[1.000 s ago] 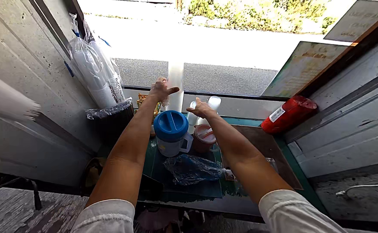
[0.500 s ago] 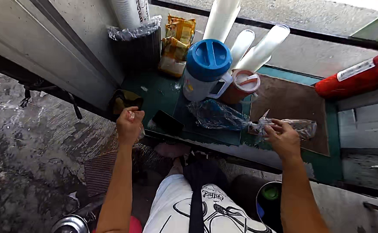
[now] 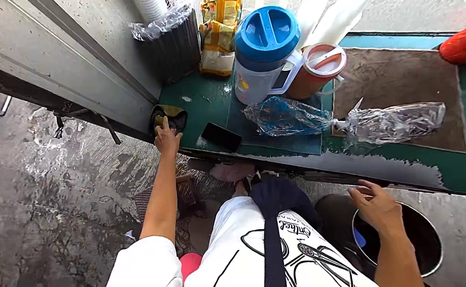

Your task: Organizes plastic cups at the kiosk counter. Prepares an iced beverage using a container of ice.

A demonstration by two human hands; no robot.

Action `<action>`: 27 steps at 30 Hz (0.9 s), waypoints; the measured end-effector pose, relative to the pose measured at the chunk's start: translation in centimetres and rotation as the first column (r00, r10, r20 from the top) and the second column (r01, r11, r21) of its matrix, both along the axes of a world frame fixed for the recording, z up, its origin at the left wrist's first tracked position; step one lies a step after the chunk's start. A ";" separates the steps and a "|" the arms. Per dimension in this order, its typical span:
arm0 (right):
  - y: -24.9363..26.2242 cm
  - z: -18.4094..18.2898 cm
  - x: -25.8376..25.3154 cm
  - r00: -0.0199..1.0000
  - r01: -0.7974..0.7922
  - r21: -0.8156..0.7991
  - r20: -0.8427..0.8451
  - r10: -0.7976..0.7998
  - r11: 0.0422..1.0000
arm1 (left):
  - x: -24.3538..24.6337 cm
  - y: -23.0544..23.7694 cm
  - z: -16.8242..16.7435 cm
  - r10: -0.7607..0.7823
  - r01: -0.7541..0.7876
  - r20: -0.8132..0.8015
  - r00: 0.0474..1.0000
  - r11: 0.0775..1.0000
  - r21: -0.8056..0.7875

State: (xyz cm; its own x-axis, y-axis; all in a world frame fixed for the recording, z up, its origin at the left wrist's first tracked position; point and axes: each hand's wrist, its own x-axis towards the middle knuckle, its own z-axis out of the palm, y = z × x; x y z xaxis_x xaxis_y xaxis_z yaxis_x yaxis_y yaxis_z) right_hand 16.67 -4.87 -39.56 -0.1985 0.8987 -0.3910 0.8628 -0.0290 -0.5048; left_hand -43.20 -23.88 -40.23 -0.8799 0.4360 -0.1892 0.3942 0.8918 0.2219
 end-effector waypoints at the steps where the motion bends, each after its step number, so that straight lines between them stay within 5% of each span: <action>1: -0.3 -0.1 0.2 1.000 -0.003 -0.010 0.020 0.003 1.000 | -1.1 0.1 -0.8 -0.037 0.037 0.013 0.999 0.998 -0.051; 4: -1.1 -0.2 1.0 0.998 0.009 -0.018 0.065 -0.008 1.000 | -3.0 0.6 -0.4 -0.019 0.018 -0.001 1.000 0.993 -0.113; 7: -1.5 0.6 1.1 0.999 0.049 0.033 0.015 -0.049 0.998 | -1.7 0.3 4.0 0.093 -0.083 -0.082 0.992 0.989 0.125; 10: -1.5 3.7 -1.9 0.976 0.110 0.004 -0.191 -0.108 0.994 | 3.1 -1.3 9.3 0.002 0.081 -0.198 0.980 0.909 0.410; 12: -1.5 6.8 -5.7 0.897 0.143 -0.121 -0.404 -0.181 0.982 | 8.2 -0.6 12.0 -0.197 0.313 -0.248 0.949 0.701 0.641; 15: -2.2 8.7 -10.5 0.670 -0.054 -0.379 -0.700 -0.248 0.924 | 16.8 2.9 13.1 -0.580 0.382 -0.213 0.786 0.185 0.906; 18: -3.7 9.1 -14.4 0.438 -0.389 -0.404 -0.872 -0.220 0.828 | 24.9 6.6 12.1 -0.846 0.322 -0.136 0.516 0.045 0.946; 21: -4.7 8.8 -14.6 0.319 -0.329 -0.396 -0.901 -0.293 0.858 | 29.8 9.2 11.1 -0.949 0.369 -0.135 0.285 -0.021 0.929; 23: -4.4 8.5 -12.1 0.315 -0.194 -0.419 -0.883 -0.348 0.887 | 31.0 11.1 11.4 -0.967 0.426 -0.121 0.224 -0.015 0.905; 25: -3.8 8.7 -8.5 0.407 -0.015 -0.374 -0.849 -0.336 0.927 | 30.8 13.6 11.4 -0.928 0.589 -0.138 0.346 0.100 0.802; 27: -2.9 8.5 -4.3 0.447 0.155 -0.341 -0.813 -0.374 0.927 | 29.5 16.9 10.1 -0.844 0.719 -0.110 0.525 0.370 0.589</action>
